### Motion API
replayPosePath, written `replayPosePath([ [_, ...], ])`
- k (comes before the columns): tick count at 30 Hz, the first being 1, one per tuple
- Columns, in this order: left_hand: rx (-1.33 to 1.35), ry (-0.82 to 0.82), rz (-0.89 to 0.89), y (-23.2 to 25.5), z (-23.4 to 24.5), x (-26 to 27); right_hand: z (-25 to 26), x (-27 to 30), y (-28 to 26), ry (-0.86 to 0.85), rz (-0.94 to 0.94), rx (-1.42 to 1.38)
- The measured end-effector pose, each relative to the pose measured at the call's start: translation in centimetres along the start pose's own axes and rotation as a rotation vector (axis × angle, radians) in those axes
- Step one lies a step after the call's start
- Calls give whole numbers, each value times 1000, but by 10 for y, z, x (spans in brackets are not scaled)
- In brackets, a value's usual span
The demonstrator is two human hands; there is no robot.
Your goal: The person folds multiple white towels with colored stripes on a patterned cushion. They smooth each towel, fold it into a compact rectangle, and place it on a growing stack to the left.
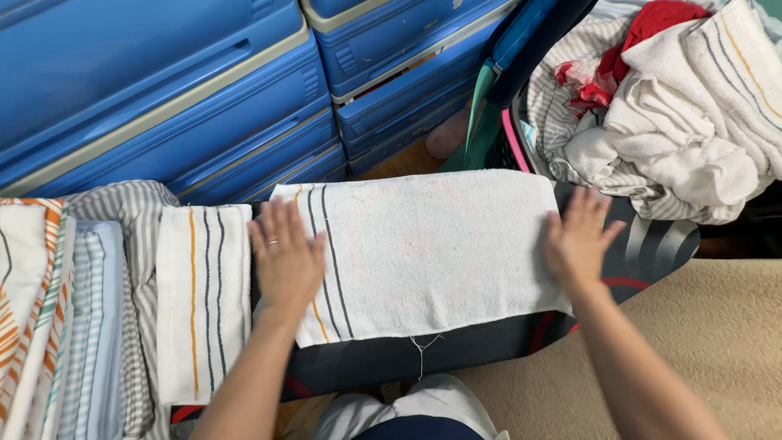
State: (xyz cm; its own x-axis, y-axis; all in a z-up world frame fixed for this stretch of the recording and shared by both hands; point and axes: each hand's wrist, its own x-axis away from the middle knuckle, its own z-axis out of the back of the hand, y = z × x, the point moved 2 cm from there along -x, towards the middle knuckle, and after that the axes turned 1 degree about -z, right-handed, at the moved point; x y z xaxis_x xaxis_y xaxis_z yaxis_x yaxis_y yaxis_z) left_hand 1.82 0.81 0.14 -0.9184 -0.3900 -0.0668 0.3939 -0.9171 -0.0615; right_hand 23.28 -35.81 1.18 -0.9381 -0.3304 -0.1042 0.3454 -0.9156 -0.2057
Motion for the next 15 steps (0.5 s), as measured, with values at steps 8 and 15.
replayPosePath([
  [8, 330, -95, -222, 77, 1, 49, -71, 108, -90, -292, 374, -83],
  [15, 412, 169, 237, -19, 15, 97, 3, 85, 82, -34, -114, -21],
])
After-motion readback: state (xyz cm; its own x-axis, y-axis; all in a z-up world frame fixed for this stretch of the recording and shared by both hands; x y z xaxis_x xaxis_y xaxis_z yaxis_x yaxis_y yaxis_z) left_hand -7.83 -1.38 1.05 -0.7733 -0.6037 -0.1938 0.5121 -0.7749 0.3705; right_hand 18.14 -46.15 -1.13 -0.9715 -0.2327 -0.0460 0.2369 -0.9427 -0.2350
